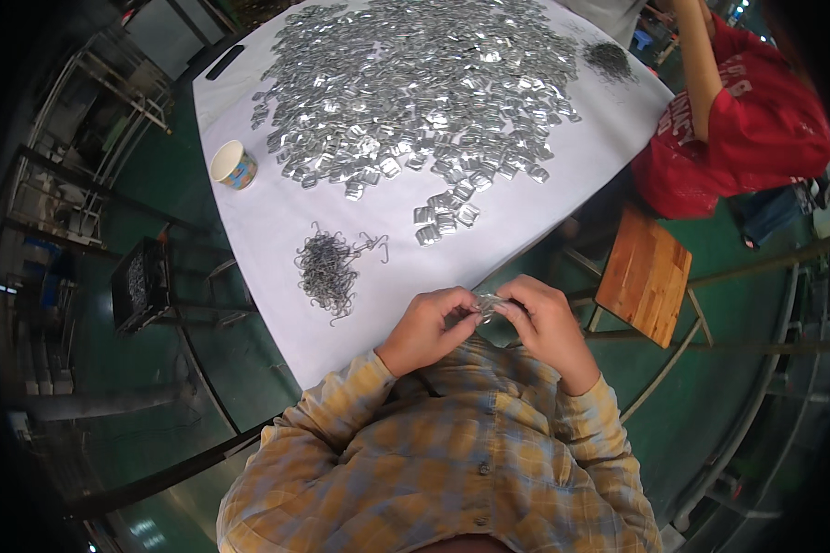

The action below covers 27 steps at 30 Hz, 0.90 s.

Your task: The person picks up small metal brackets from a table and connects them using thin metal wire links, then holds up the completed chain of metal pieces.

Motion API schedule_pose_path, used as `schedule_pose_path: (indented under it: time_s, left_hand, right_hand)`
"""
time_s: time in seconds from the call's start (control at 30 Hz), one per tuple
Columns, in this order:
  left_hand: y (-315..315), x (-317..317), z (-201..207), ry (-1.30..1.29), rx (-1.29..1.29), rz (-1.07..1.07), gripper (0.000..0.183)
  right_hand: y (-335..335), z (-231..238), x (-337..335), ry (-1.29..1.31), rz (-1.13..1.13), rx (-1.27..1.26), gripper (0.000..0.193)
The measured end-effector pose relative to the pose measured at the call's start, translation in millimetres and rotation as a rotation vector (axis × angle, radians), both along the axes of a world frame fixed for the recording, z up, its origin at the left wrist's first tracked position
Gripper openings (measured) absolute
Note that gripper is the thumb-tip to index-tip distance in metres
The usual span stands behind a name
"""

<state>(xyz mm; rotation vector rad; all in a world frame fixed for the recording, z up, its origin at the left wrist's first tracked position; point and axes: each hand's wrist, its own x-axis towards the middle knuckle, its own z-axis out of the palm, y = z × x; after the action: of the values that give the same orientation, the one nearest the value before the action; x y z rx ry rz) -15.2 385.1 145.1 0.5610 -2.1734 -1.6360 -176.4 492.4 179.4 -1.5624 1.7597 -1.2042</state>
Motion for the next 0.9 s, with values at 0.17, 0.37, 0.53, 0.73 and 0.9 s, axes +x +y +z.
schedule_pose_path:
  time_s: [0.17,0.37,0.53,0.73,0.9]
  left_hand:
    - [-35,22,-4,-0.041,-0.278,0.169,0.013]
    - [-102,59,-47,-0.324,-0.816,0.505,0.008]
    - [-115,52,-56,-0.436,-0.994,0.39,0.007]
    - [-111,51,-25,-0.338,-0.596,0.35,0.01]
    - [-118,64,-25,-0.443,-0.171,0.335,0.015]
  right_hand:
    - [9,0,0,0.061,0.002,0.029,0.008]
    - [12,-4,-2,0.022,-0.025,0.036,0.009]
    - [12,-7,-3,0.032,-0.048,0.049,0.008]
    - [14,-11,-6,0.036,-0.078,0.039,0.009]
    - [10,-13,-4,0.004,-0.065,0.041,0.009]
